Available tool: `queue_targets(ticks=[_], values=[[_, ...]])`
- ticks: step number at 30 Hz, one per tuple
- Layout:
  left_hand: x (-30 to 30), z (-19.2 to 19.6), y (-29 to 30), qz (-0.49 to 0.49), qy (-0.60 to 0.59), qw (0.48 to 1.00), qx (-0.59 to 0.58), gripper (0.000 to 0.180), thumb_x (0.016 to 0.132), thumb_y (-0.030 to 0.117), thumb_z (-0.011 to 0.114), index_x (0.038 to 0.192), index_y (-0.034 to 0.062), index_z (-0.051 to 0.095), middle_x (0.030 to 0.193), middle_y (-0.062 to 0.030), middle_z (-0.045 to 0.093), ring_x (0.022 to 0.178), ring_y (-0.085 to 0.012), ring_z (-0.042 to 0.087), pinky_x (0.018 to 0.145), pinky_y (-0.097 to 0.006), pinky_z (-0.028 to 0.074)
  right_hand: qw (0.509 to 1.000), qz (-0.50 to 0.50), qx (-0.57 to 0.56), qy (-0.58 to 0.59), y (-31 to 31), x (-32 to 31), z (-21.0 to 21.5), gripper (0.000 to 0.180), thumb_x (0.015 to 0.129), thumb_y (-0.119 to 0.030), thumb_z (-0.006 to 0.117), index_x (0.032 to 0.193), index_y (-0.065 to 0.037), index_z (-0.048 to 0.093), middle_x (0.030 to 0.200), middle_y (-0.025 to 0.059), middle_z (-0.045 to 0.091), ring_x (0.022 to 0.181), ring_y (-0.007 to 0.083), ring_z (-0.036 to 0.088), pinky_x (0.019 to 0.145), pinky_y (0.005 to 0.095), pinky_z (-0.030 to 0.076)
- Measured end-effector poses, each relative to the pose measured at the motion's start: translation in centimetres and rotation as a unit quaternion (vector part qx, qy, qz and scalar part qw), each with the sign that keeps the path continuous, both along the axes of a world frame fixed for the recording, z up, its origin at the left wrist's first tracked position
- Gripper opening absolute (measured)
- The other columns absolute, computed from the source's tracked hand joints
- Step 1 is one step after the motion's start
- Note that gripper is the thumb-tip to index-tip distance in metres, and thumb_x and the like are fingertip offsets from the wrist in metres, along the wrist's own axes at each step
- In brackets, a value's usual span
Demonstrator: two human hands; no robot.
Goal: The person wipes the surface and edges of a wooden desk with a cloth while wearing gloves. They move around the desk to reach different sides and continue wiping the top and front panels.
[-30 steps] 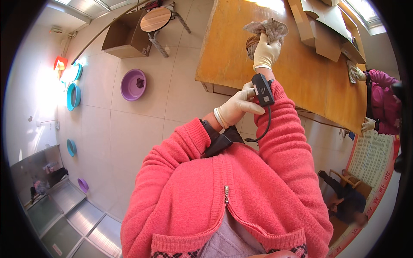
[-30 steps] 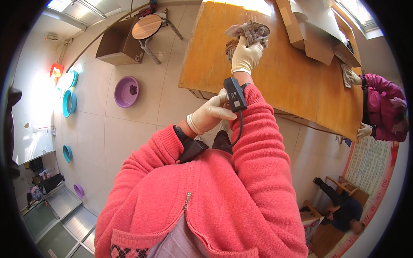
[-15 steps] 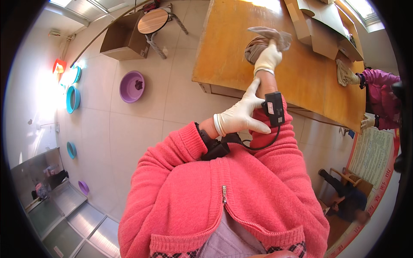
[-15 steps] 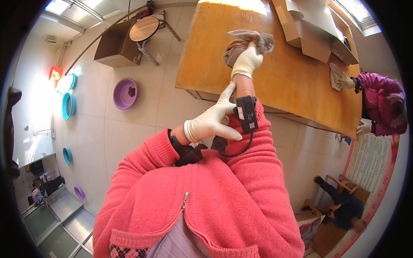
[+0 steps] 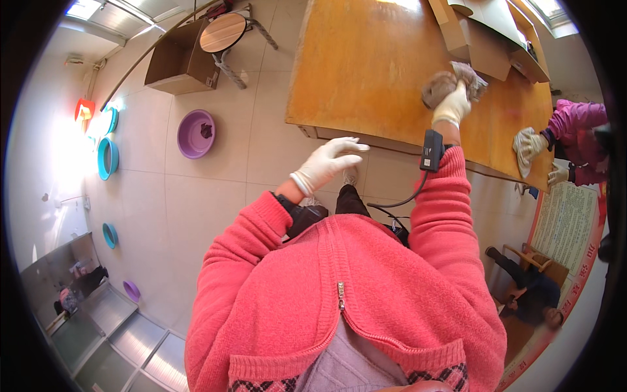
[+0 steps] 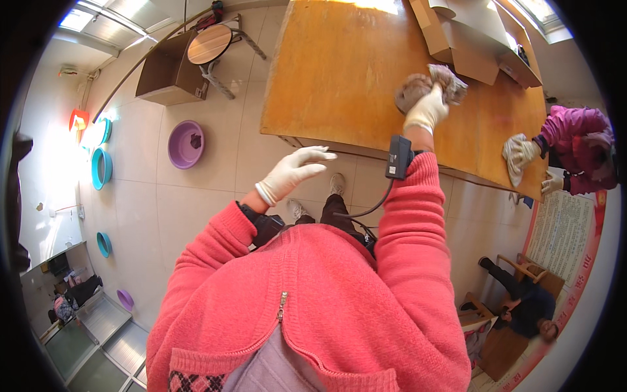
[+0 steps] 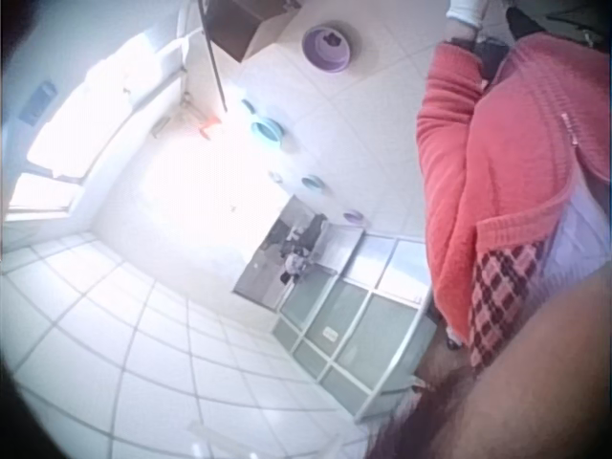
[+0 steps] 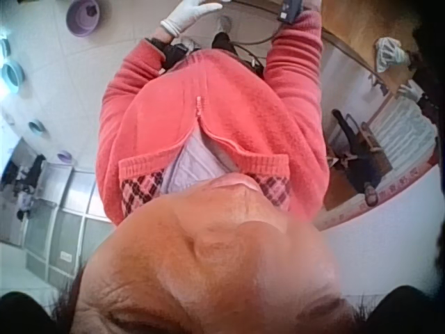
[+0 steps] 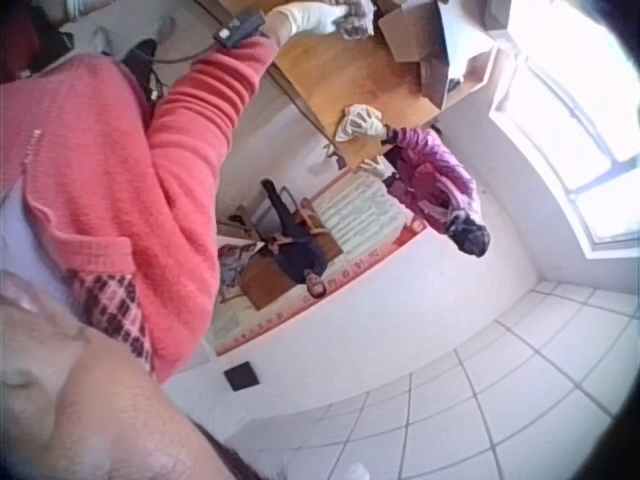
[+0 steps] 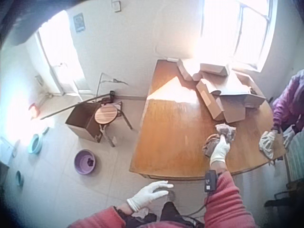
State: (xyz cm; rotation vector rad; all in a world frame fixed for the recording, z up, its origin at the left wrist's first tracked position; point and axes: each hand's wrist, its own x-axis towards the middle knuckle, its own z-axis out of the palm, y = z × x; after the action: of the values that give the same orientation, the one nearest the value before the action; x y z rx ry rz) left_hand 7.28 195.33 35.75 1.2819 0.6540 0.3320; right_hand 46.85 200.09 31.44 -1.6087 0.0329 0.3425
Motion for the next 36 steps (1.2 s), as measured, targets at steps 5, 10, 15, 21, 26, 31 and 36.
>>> queue_targets(ticks=[5,10,15,21,26,31,36], values=[[-9.0,-3.5,1.0,0.068,0.130,0.987,-0.070,0.039,0.105,0.031,0.064,0.136,0.0098,0.074,0.135,-0.0030,0.071,0.127,-0.0136,0.061,0.111,-0.031,0.043,0.770,0.180,-0.538,-0.292,-9.1,-2.0,-3.3,0.052,0.093,-0.054,0.069,0.130,-0.019,0.074,0.122,0.0178,0.075,0.112,0.0399,0.072,0.098,0.0531,0.057],[-16.4,-6.6,-0.9,0.167,0.216,0.945,-0.178,0.045,0.103,0.045,0.063,0.135,0.0157,0.075,0.129,0.0007,0.073,0.118,-0.0123,0.063,0.107,-0.037,0.040,0.673,0.246,-0.537,-0.446,-6.8,-8.8,-5.6,0.050,0.086,-0.051,0.076,0.127,-0.021,0.073,0.118,0.0108,0.073,0.106,0.0362,0.070,0.088,0.0509,0.058],[-18.9,-7.8,-3.2,0.213,0.216,0.920,-0.250,0.044,0.105,0.043,0.060,0.138,0.0175,0.073,0.132,0.0011,0.072,0.121,-0.0129,0.064,0.111,-0.040,0.038,0.630,0.373,-0.385,-0.562,-2.8,-18.6,-4.3,0.050,0.079,-0.040,0.081,0.123,-0.019,0.072,0.120,0.0088,0.071,0.099,0.0352,0.066,0.080,0.0505,0.054],[-23.2,-10.8,-5.4,0.241,0.198,0.933,-0.177,0.049,0.102,0.044,0.066,0.133,0.0073,0.074,0.130,-0.0066,0.074,0.120,-0.0173,0.066,0.110,-0.037,0.045,0.568,0.504,-0.275,-0.589,-2.5,-24.6,-3.2,0.049,0.076,-0.028,0.081,0.124,-0.018,0.074,0.119,0.0110,0.070,0.101,0.0330,0.067,0.081,0.0476,0.052],[-34.2,-18.4,-9.9,0.293,0.343,0.880,-0.149,0.050,0.100,0.040,0.070,0.128,-0.0013,0.074,0.121,-0.0126,0.077,0.114,-0.0211,0.070,0.103,-0.038,0.052,0.678,0.404,-0.398,-0.469,-3.0,-17.4,-3.7,0.045,0.088,-0.039,0.077,0.132,-0.026,0.073,0.118,0.0149,0.075,0.105,0.0388,0.072,0.090,0.0526,0.058],[-47.5,-22.8,-17.9,0.163,0.523,0.836,-0.002,0.035,0.102,0.034,0.065,0.110,0.0024,0.075,0.100,-0.0098,0.077,0.091,-0.0232,0.071,0.084,-0.040,0.056,0.774,0.280,-0.477,-0.310,-5.0,-10.2,-3.8,0.049,0.093,-0.053,0.070,0.129,-0.020,0.075,0.114,0.0202,0.077,0.109,0.0426,0.074,0.092,0.0534,0.058],[-52.0,-23.7,-22.5,0.292,0.528,0.771,-0.202,0.032,0.101,0.037,0.065,0.101,0.0060,0.075,0.089,-0.0093,0.073,0.079,-0.0256,0.067,0.078,-0.043,0.055,0.743,0.236,-0.543,-0.312,-3.4,-14.0,-4.0,0.045,0.091,-0.050,0.072,0.126,-0.021,0.077,0.113,0.0199,0.077,0.108,0.0418,0.074,0.092,0.0531,0.058]])
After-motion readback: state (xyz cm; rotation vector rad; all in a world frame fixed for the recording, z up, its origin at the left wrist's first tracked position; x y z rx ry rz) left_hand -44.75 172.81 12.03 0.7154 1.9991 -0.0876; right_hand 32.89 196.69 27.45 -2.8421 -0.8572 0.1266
